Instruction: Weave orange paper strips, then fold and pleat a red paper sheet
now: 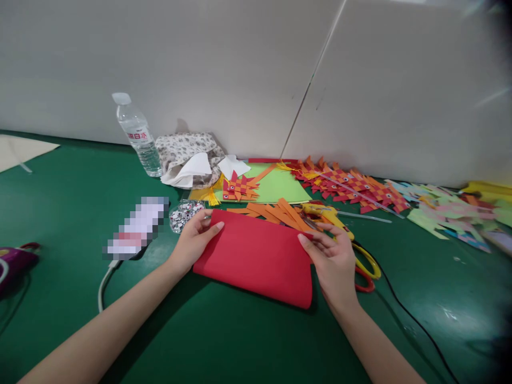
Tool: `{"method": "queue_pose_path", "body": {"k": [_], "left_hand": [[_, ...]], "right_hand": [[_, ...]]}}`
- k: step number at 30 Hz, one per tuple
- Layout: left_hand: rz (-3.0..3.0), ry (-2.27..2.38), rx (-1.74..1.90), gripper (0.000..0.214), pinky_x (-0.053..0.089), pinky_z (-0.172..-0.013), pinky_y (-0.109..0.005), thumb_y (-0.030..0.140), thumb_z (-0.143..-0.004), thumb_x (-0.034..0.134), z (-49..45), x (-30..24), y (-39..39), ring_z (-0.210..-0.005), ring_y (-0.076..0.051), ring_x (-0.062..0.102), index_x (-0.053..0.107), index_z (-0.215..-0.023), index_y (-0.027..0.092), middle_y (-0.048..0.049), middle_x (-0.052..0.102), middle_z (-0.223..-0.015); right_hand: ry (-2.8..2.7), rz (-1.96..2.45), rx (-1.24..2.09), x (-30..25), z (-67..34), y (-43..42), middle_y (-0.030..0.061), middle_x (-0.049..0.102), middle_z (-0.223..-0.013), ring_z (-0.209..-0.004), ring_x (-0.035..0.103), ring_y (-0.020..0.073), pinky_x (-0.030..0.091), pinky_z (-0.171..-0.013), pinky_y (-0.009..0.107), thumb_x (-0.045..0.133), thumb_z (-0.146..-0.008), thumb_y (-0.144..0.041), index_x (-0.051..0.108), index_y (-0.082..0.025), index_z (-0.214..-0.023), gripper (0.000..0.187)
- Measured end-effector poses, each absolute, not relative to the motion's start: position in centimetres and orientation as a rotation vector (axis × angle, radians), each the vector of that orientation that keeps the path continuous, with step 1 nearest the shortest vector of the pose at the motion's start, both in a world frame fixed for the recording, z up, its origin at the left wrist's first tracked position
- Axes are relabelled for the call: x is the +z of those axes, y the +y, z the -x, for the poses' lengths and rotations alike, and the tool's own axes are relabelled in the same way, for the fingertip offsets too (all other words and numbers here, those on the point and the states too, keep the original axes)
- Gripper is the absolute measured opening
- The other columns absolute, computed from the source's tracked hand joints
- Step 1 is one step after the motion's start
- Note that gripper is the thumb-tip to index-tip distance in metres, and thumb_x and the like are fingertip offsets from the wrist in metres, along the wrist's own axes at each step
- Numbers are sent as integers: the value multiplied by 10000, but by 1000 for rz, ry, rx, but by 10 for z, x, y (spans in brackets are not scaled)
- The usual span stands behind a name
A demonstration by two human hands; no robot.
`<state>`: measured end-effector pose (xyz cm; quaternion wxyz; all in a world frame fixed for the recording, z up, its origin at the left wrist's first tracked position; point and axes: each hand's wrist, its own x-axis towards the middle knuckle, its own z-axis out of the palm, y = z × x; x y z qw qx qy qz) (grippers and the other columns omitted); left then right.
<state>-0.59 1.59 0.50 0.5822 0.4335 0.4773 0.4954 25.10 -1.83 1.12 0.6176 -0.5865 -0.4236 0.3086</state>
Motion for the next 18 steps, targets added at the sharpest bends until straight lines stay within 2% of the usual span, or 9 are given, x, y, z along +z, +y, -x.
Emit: {"method": "queue_pose_path", "body": {"k": [8, 13, 18], "left_hand": [[-1002, 1104, 1168, 309, 548, -608, -248, 371, -738, 731, 7, 3, 17, -652, -154, 668, 554, -947, 229, 33, 659, -744], [-995, 1112, 1166, 313, 551, -618, -258, 373, -740, 730, 7, 4, 16, -657, -161, 671, 555, -955, 229, 29, 664, -748], [-966, 1071, 1170, 309, 540, -584, -222, 354, -736, 742, 6, 6, 17, -647, -144, 670, 548, -942, 229, 42, 663, -744]], "right_hand": [[-964, 1322, 757, 9, -253, -18, 15, 711, -817, -780, 678, 187, 535, -794, 357, 845, -606, -343, 535, -237, -1007, 517], [-961, 1340, 756, 9, -253, -18, 23, 713, -816, -786, 679, 193, 538, -797, 362, 838, -613, -367, 540, -234, -999, 506], [-955, 1351, 750, 10, -252, -18, 30, 709, -822, -792, 677, 194, 539, -815, 375, 833, -618, -383, 541, -231, -998, 503]]}}
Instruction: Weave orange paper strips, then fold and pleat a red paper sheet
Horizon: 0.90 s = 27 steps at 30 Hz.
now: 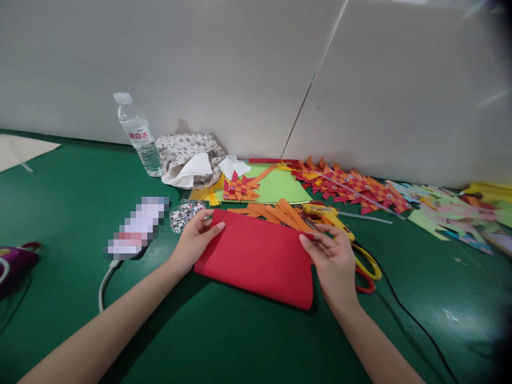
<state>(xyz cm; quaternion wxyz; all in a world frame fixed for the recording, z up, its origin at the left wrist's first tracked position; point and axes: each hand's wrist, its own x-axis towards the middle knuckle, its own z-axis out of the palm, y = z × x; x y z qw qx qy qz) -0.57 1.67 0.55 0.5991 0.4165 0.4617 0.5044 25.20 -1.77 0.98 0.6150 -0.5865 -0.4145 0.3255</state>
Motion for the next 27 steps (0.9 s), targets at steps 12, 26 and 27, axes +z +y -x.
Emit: {"method": "queue_pose_path", "body": {"k": [12, 26, 27], "left_hand": [[-970, 1060, 1188, 341, 543, -592, -219, 351, -721, 758, 7, 1, 18, -655, -146, 676, 544, -957, 228, 38, 674, -745], [-949, 1022, 1183, 339, 548, -570, -205, 352, -732, 756, 8, 1, 17, -641, -141, 683, 537, -959, 227, 41, 683, -740], [-950, 1018, 1179, 339, 555, -578, -216, 354, -734, 754, 8, 1, 17, -643, -146, 685, 536, -960, 227, 36, 687, -746]], "right_hand": [[-920, 1343, 751, 8, -253, -17, 14, 705, -810, -781, 672, 179, 537, -802, 351, 853, -593, -366, 561, -228, -975, 500], [-924, 1341, 733, 9, -252, -17, 23, 710, -816, -788, 682, 192, 542, -810, 369, 849, -597, -359, 561, -225, -970, 490], [-925, 1342, 735, 9, -252, -17, 22, 711, -816, -785, 681, 190, 543, -807, 367, 849, -596, -360, 560, -225, -970, 492]]}}
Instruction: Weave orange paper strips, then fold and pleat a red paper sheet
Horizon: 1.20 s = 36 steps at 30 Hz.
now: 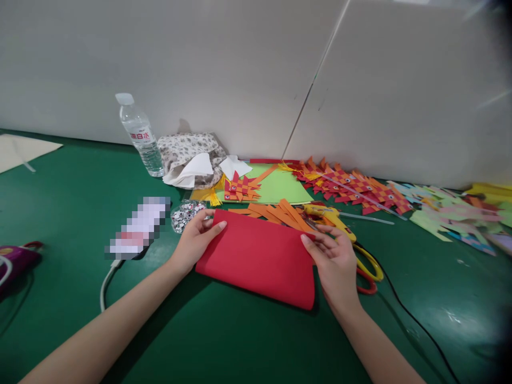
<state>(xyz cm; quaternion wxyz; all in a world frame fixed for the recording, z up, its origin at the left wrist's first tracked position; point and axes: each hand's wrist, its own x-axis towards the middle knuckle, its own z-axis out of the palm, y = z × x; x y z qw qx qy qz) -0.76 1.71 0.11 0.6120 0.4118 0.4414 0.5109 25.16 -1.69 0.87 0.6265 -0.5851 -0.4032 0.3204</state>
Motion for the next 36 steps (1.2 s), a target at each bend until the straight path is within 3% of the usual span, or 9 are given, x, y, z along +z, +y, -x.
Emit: {"method": "queue_pose_path", "body": {"k": [8, 36], "left_hand": [[-954, 1008, 1176, 340, 562, -597, -226, 364, -738, 750, 7, 1, 19, -668, -154, 693, 545, -972, 226, 15, 708, -807], [-948, 1060, 1165, 351, 524, -565, -199, 401, -693, 775, 6, 9, 15, -635, -134, 666, 541, -877, 216, 43, 669, -732]], "right_hand": [[-928, 1343, 728, 8, -253, -17, 25, 713, -813, -783, 683, 193, 547, -811, 375, 849, -591, -370, 557, -222, -963, 495], [-922, 1367, 705, 12, -251, -18, 27, 710, -835, -807, 678, 189, 539, -798, 346, 845, -602, -371, 565, -222, -965, 482]]}}
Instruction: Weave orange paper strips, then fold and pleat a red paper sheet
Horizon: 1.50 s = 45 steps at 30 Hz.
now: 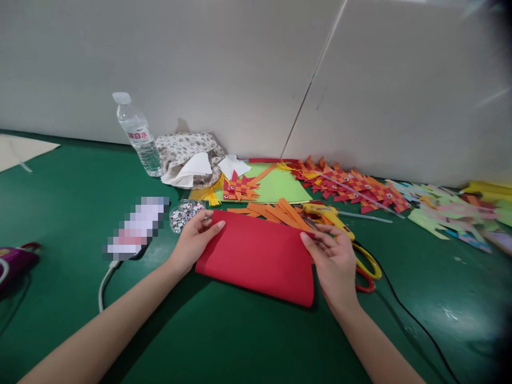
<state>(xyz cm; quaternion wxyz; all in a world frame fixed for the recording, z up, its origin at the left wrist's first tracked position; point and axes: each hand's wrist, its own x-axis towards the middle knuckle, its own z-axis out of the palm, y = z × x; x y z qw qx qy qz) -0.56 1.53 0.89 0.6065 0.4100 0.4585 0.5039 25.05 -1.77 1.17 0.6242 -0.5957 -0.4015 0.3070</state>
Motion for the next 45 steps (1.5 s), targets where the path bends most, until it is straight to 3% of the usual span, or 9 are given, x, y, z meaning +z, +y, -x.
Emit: {"method": "queue_pose_path", "body": {"k": [8, 45], "left_hand": [[-965, 1059, 1144, 355, 525, -565, -205, 416, -710, 760, 6, 9, 15, -652, -142, 674, 542, -903, 212, 22, 694, -791], [-960, 1103, 1156, 349, 525, -557, -204, 417, -694, 769, 7, 8, 15, -599, -125, 643, 561, -897, 225, 51, 647, -704]], "right_hand": [[-920, 1381, 694, 13, -250, -18, 31, 708, -817, -780, 676, 191, 544, -781, 356, 840, -599, -393, 563, -213, -957, 487], [-932, 1367, 683, 11, -250, -17, 29, 704, -818, -783, 675, 195, 544, -780, 366, 840, -600, -377, 560, -216, -965, 488]]}}
